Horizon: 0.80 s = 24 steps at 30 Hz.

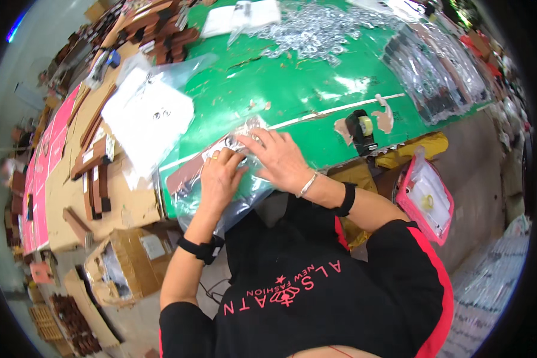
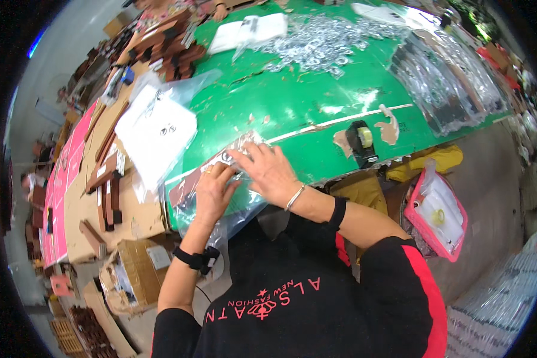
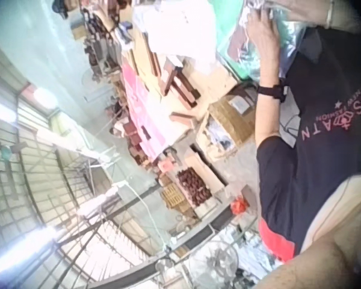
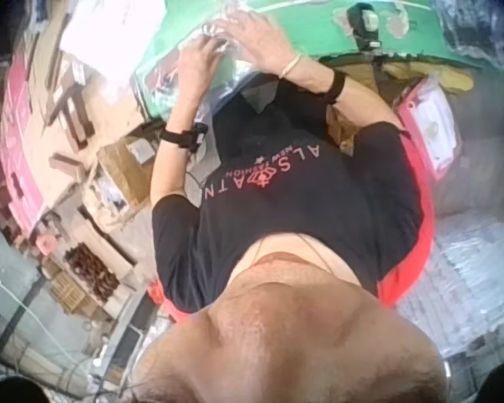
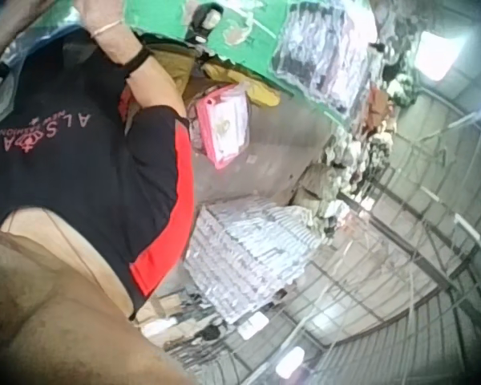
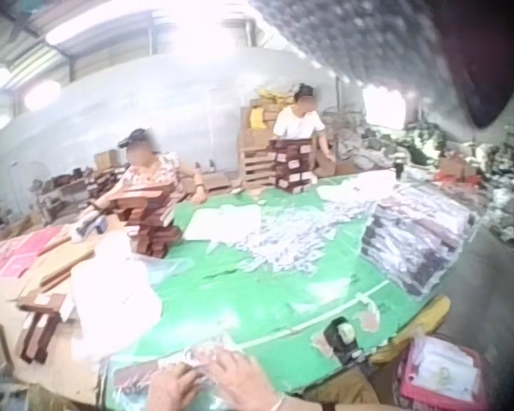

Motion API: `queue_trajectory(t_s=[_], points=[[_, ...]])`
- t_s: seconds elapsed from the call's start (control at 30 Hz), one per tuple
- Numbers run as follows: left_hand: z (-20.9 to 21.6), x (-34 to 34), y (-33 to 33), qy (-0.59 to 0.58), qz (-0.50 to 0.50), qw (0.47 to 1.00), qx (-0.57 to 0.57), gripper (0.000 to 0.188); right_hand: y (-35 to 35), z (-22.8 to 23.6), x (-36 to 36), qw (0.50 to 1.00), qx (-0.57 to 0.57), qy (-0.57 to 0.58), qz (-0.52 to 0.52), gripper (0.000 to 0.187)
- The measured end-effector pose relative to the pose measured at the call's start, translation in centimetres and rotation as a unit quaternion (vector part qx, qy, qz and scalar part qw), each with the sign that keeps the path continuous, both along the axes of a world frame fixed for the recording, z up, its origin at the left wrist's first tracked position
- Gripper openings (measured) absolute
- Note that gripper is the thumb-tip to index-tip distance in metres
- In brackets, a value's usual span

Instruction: Packaging wooden furniture legs into individual plastic bags.

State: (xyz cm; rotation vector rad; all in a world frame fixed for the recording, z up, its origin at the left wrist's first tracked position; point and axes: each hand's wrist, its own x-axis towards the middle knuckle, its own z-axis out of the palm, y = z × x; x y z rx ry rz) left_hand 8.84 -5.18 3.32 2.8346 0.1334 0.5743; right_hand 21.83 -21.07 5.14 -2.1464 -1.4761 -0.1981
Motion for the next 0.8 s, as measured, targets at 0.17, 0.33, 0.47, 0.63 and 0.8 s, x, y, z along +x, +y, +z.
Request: queue_trajectory(t_s=[0.17,0.33,0.47,0.63,0.8], points=[[-2.6,1.0,-0.6,-0.027,0.0,0.997,0.065,0.055,-4.3,2.3,13.1,0.957,-0.027,0.217,-0.189,0.041],[-4.5,1.4,1.4,-0.046,0.015,0.991,0.125,0.058,-2.0,-2.4,28.5,0.907,0.034,0.097,-0.408,0.039],[-4.5,1.8,3.3,-0.036,0.026,0.992,0.121,0.059,1.6,-6.0,33.6,0.858,-0.015,0.16,-0.488,0.051],[-2.8,1.8,3.9,-0.029,0.018,0.997,0.065,0.056,2.4,-5.8,32.8,0.831,-0.179,0.091,-0.519,0.032],[0.2,5.5,1.3,-0.077,-0.006,0.997,-0.002,0.06,0.1,-4.0,31.2,0.875,-0.138,0.126,-0.447,0.023]])
